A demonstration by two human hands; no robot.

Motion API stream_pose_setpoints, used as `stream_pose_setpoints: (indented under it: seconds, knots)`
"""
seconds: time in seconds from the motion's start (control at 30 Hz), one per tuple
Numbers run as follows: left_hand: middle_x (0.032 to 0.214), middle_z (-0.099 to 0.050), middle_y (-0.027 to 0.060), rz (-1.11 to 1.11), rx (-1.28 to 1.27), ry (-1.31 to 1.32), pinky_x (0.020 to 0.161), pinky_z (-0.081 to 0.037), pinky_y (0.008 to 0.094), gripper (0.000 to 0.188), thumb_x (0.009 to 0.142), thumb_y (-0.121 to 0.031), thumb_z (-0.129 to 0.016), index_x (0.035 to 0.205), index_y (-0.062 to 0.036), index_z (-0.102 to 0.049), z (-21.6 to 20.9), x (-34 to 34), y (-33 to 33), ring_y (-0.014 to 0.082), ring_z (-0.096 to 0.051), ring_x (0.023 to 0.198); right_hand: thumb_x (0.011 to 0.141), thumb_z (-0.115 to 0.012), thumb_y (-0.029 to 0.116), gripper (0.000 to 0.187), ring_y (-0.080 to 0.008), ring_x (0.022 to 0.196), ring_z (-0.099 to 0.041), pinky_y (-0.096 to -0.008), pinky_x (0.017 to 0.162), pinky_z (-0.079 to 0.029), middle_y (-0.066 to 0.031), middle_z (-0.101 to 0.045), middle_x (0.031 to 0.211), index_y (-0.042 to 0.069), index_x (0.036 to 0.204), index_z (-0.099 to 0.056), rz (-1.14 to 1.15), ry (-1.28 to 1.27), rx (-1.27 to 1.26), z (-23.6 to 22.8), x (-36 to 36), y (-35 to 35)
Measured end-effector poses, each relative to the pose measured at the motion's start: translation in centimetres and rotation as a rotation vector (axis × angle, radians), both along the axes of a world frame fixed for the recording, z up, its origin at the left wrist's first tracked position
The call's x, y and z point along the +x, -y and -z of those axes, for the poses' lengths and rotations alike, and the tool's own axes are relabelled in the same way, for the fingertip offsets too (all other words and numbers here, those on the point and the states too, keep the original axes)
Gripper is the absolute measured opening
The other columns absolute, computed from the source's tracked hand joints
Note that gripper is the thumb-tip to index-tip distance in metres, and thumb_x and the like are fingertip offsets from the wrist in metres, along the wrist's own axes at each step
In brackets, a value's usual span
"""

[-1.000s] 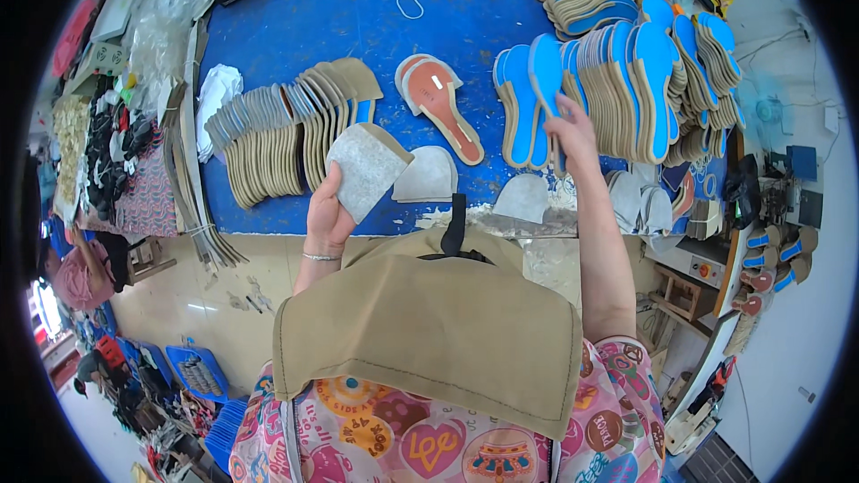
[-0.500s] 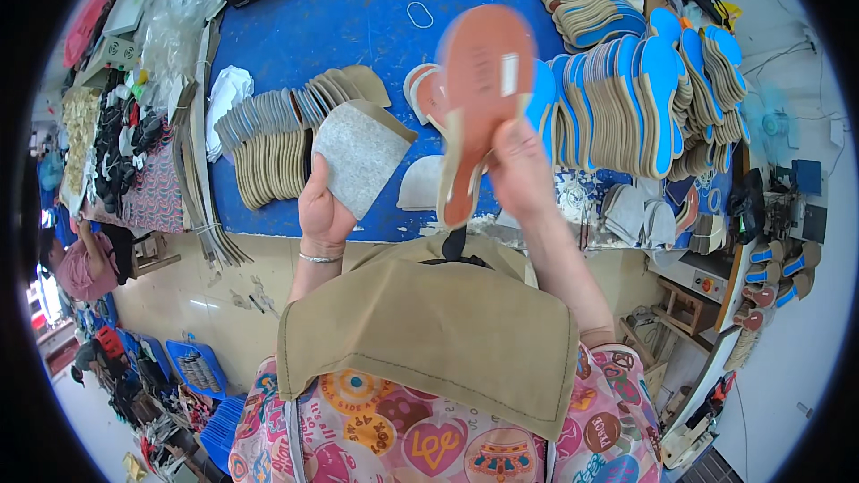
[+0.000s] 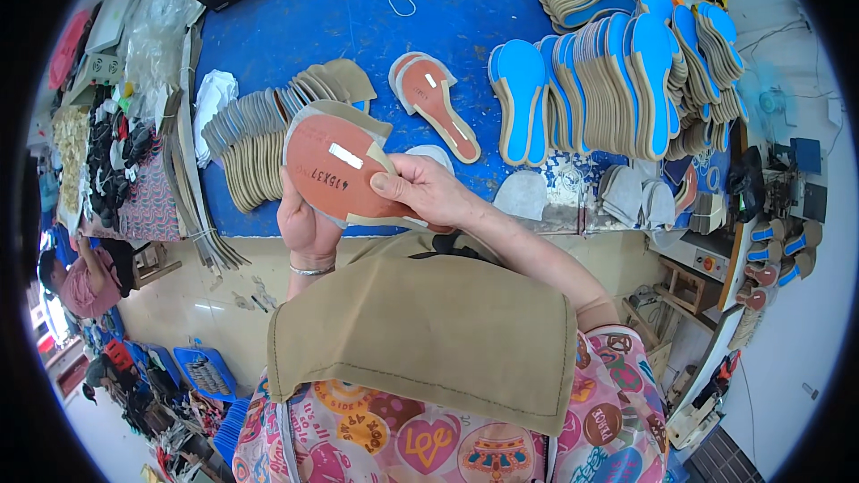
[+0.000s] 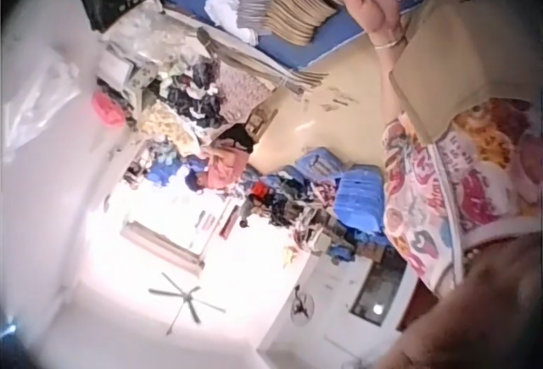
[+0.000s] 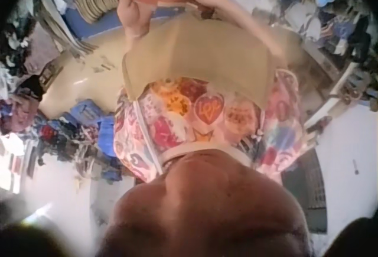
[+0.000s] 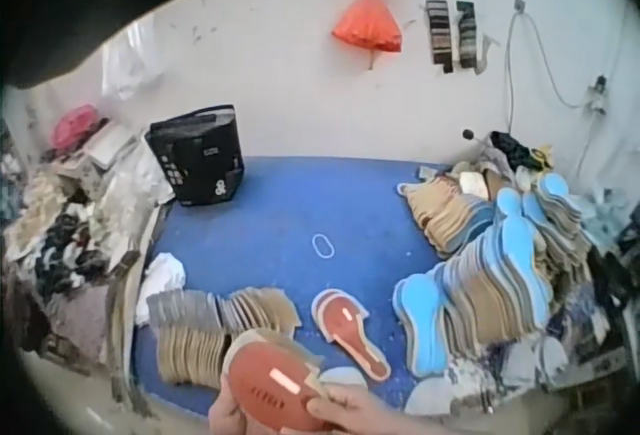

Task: The person attaches fabric toe pads to shoe insoles by hand, aligning and pressing the components together before stacking them.

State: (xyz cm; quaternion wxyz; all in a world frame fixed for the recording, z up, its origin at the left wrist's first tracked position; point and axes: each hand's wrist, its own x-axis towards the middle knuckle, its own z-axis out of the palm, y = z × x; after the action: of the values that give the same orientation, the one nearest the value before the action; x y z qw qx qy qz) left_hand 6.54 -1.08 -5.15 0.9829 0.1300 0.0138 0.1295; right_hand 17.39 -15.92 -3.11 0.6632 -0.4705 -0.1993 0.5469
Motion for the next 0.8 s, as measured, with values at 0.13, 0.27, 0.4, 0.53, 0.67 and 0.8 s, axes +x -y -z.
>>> stream_pose_setpoints:
  seconds: [0.13, 0.27, 0.4, 0.53, 0.67, 0.8]
  knots:
    - [0.133, -0.036, 0.0121, 0.002, -0.005, 0.019, 0.101, -0.029, 0.0408, 0.049, 0.095, -0.036, -0.02, 0.132, -0.003, -0.028, -0.1, -0.1, 0.1, 0.027, -0.037, 0.12, 0.088, -0.05, 0.036, 0.037, -0.003, 0.069, -0.047, -0.0197, 0.058, -0.04, 0.0021, -0.054, 0.081, 0.004, 0.106, -0.056, -0.057, -0.024, -0.013, 0.8, 0.2, 0.3]
    - [0.132, -0.037, 0.0121, -0.016, -0.008, 0.025, 0.101, -0.029, 0.0407, 0.049, 0.095, -0.035, -0.021, 0.131, -0.0029, -0.029, -0.5, 0.0, 0.4, 0.0268, -0.038, 0.12, 0.089, -0.051, 0.032, 0.034, -0.0047, 0.074, -0.05, -0.0206, 0.062, -0.042, -0.0002, -0.057, 0.087, 0.003, 0.107, -0.055, -0.005, -0.082, -0.005, 1.0, 0.0, 0.3]
    - [0.131, -0.039, 0.0125, -0.04, 0.035, -0.022, 0.101, -0.03, 0.0401, 0.047, 0.096, -0.033, -0.021, 0.13, -0.002, -0.03, -0.8, 0.2, 0.4, 0.0267, -0.039, 0.119, 0.089, -0.051, 0.028, 0.032, -0.0058, 0.075, -0.053, -0.0215, 0.063, -0.045, -0.0017, -0.058, 0.089, 0.001, 0.106, -0.055, 0.013, -0.154, -0.018, -0.1, 0.2, 0.0]
    - [0.13, -0.039, 0.0129, -0.045, 0.019, -0.087, 0.101, -0.03, 0.0398, 0.048, 0.096, -0.033, -0.02, 0.13, -0.0012, -0.03, -0.6, 0.4, 0.4, 0.0267, -0.04, 0.118, 0.089, -0.052, 0.026, 0.031, -0.0061, 0.076, -0.054, -0.0216, 0.063, -0.046, -0.0033, -0.058, 0.09, 0.0, 0.104, -0.055, 0.064, -0.139, -0.05, 0.3, 0.3, -0.1]
    - [0.13, -0.039, 0.0127, -0.047, -0.053, -0.129, 0.101, -0.029, 0.0403, 0.048, 0.095, -0.034, -0.024, 0.13, -0.0014, -0.03, -0.8, 0.3, 0.6, 0.0265, -0.039, 0.119, 0.088, -0.052, 0.026, 0.03, -0.0054, 0.076, -0.054, -0.0211, 0.063, -0.046, -0.003, -0.059, 0.088, 0.0, 0.102, -0.056, 0.059, -0.09, -0.095, 0.5, 0.2, -0.3]
    - [0.125, -0.044, 0.0124, -0.058, 0.082, -0.272, 0.097, -0.034, 0.0382, 0.042, 0.094, -0.028, -0.035, 0.126, -0.0003, -0.035, -1.5, 1.2, 1.0, 0.024, -0.045, 0.113, 0.088, -0.052, 0.025, 0.027, -0.0044, 0.073, -0.051, -0.021, 0.063, -0.043, -0.0004, -0.057, 0.083, 0.0, 0.097, -0.058, 0.167, 0.017, -0.106, 2.2, -0.2, -0.3]
